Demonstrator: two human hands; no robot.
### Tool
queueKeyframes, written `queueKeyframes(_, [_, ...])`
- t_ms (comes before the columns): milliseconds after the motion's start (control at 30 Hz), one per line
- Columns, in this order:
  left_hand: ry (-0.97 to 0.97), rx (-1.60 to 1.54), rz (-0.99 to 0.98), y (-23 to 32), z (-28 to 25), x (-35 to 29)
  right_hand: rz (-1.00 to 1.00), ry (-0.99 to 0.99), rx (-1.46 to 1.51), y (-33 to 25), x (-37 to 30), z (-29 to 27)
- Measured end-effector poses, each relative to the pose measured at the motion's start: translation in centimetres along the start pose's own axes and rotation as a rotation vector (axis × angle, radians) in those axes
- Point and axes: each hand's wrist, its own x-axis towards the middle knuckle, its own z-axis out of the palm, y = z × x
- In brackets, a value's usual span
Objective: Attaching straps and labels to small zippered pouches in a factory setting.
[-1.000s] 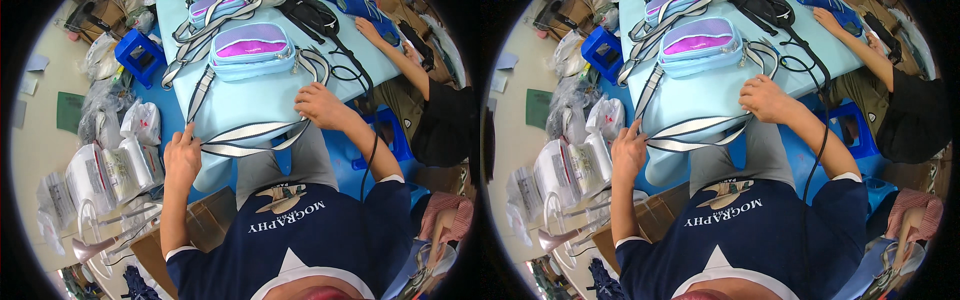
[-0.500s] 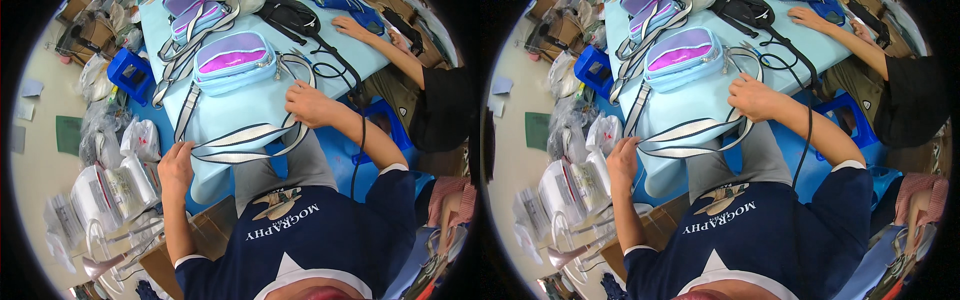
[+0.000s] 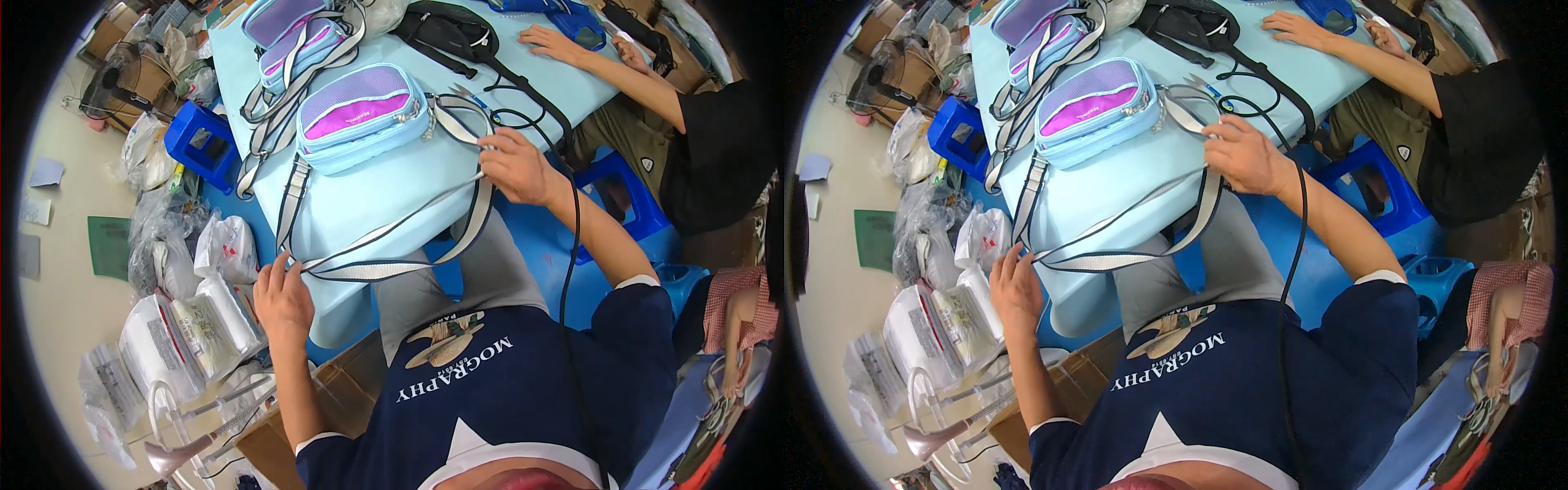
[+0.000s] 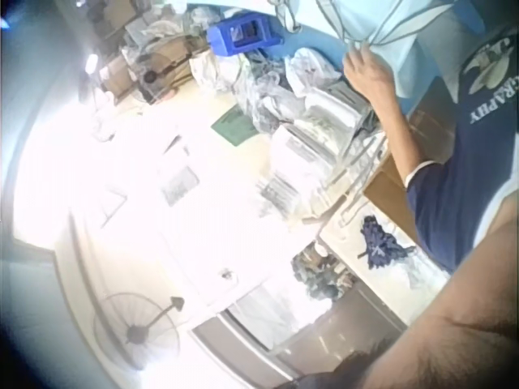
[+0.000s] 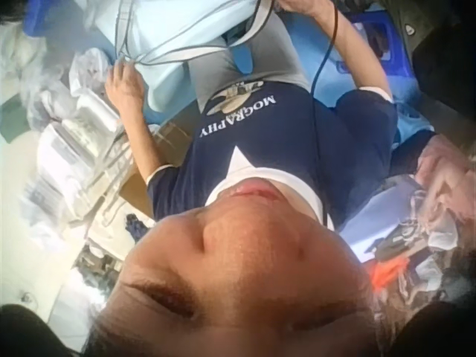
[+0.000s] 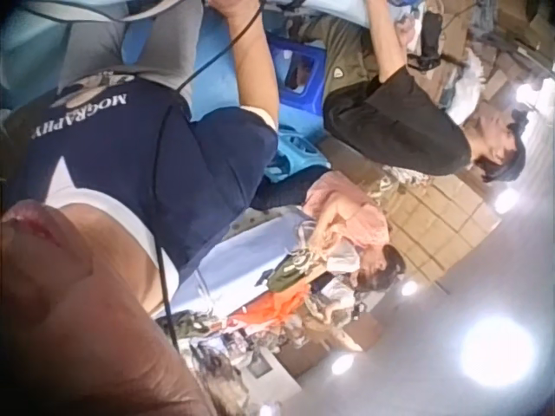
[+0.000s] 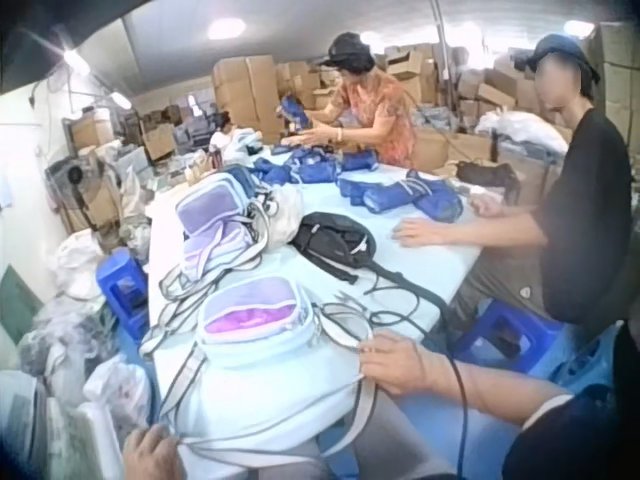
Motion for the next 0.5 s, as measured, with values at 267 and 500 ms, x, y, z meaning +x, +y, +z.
queueKeyframes(267, [-0.191,0.010,0.131,4.4,0.6,1.1,0.084,-0.012,0.003,-0.1,-1.7,0.2])
queueKeyframes(500, [-0.201,-0.209,0.281,8.6,3.7,0.5,0.192,0.170,0.224,-1.1,-0.8,2.5])
